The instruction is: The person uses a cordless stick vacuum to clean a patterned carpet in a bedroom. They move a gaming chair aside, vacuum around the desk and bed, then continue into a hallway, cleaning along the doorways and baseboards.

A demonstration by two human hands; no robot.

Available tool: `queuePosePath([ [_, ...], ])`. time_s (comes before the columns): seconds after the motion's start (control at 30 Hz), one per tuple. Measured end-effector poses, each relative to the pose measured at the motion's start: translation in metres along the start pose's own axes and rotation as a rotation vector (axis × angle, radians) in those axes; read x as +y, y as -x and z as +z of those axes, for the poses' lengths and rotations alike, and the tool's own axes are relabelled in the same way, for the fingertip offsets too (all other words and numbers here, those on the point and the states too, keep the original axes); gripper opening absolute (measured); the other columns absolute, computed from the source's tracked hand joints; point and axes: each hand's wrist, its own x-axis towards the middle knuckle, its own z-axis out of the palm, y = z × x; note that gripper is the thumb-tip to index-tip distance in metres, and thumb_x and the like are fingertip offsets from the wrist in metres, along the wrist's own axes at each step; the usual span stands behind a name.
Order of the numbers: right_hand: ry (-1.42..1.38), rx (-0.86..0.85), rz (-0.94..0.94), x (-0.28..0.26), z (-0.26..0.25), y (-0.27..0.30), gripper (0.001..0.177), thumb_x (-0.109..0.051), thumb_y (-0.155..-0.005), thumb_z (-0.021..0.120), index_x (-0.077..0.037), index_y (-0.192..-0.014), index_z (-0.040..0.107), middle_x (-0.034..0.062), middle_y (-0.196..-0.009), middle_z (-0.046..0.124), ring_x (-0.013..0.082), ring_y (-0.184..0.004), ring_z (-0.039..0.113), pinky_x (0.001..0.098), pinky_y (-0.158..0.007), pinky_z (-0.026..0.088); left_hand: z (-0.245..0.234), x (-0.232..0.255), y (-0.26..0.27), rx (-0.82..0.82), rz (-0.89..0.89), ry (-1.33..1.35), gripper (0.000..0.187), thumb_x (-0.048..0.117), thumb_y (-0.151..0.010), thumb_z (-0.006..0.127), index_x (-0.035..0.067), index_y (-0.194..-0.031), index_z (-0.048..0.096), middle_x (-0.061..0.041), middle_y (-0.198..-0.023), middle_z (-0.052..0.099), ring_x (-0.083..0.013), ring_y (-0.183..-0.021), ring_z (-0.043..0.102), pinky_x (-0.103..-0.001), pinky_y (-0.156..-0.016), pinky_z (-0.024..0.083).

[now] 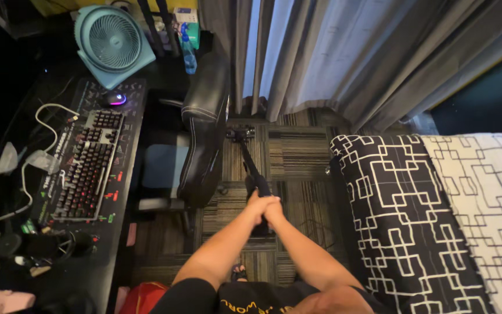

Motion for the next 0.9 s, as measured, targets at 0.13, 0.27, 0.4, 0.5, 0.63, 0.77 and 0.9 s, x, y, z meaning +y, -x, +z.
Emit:
queuePosePath([
  [0.13,-0.083,0.005,-0.066,0.034,-0.057,0.042,0.047,-0.034,-0.093,0.056,-0.009,-0.133,0.06,0.0131,-0.125,0.063,0.0237,-0.112,0.057,0.0362,-0.089,0.044,0.044,-0.039,0.031,-0.031,0.001,-0.005,0.079,0.02,-0.067,0.091,0.004,-0.134,0.051,-0.018,-0.118,0.07,-0.0323,-0.108,0.07,-0.047,-0.092,0.056],
  [0.27,-0.169,0.042,-0.038,0.055,-0.081,0.071,0.038,-0.026,-0.089,0.061,-0.008,-0.122,0.062,0.0124,-0.105,0.064,0.022,-0.089,0.057,0.0353,-0.072,0.043,0.066,-0.071,0.046,-0.056,0.046,-0.108,0.078,0.019,-0.066,0.095,0.006,-0.131,0.054,-0.012,-0.115,0.072,-0.0275,-0.106,0.069,-0.044,-0.091,0.054],
  [0.4,-0.155,0.071,-0.048,0.04,-0.061,0.049,0.03,-0.019,-0.084,0.065,-0.007,-0.111,0.065,0.0118,-0.085,0.065,0.0203,-0.067,0.057,0.0344,-0.055,0.043,0.046,-0.049,0.015,-0.302,-0.092,-0.069,0.064,0.027,-0.073,0.093,0.0,-0.121,0.061,-0.012,-0.094,0.072,-0.0271,-0.079,0.069,-0.042,-0.063,0.053],
  [0.5,-0.138,0.067,-0.047,0.019,-0.058,0.027,0.024,-0.013,-0.081,0.068,-0.005,-0.103,0.066,0.0114,-0.071,0.065,0.019,-0.05,0.057,0.0337,-0.042,0.043,0.027,-0.02,-0.006,-0.332,-0.205,-0.078,0.044,0.032,-0.074,0.085,0.024,-0.109,0.059,-0.008,-0.084,0.066,-0.0248,-0.06,0.054,-0.041,-0.05,0.041],
  [0.63,-0.061,0.102,-0.059,0.003,-0.09,0.029,0.021,-0.008,-0.076,0.071,-0.005,-0.096,0.065,0.0103,-0.065,0.065,0.0178,-0.043,0.057,0.0334,-0.037,0.044,0.047,-0.009,-0.019,-0.351,-0.354,0.567,0.048,0.047,-0.077,0.079,0.005,-0.095,0.066,-0.013,-0.081,0.068,-0.029,-0.061,0.067,-0.042,-0.05,0.053],
  [0.77,0.336,0.346,-0.696,0.022,-0.14,0.086,0.039,-0.015,-0.071,0.086,-0.004,-0.105,0.072,0.0095,-0.073,0.074,0.0103,-0.059,0.065,0.0328,-0.054,0.049,0.112,-0.042,-0.029,-0.223,-0.293,0.493,0.026,0.025,-0.083,0.079,0.007,-0.092,0.065,-0.012,-0.073,0.062,-0.0277,-0.058,0.062,-0.043,-0.053,0.054],
  [0.9,-0.089,0.269,0.03,0.043,-0.188,0.157,0.029,-0.021,-0.08,0.079,-0.003,-0.101,0.071,0.0076,-0.066,0.064,0.0143,-0.048,0.056,0.0318,-0.044,0.043,0.193,-0.109,-0.005,-0.123,-0.332,0.335,0.01,0.001,-0.078,0.073,-0.001,-0.077,0.064,-0.013,-0.066,0.061,-0.0278,-0.056,0.061,-0.043,-0.054,0.053],
])
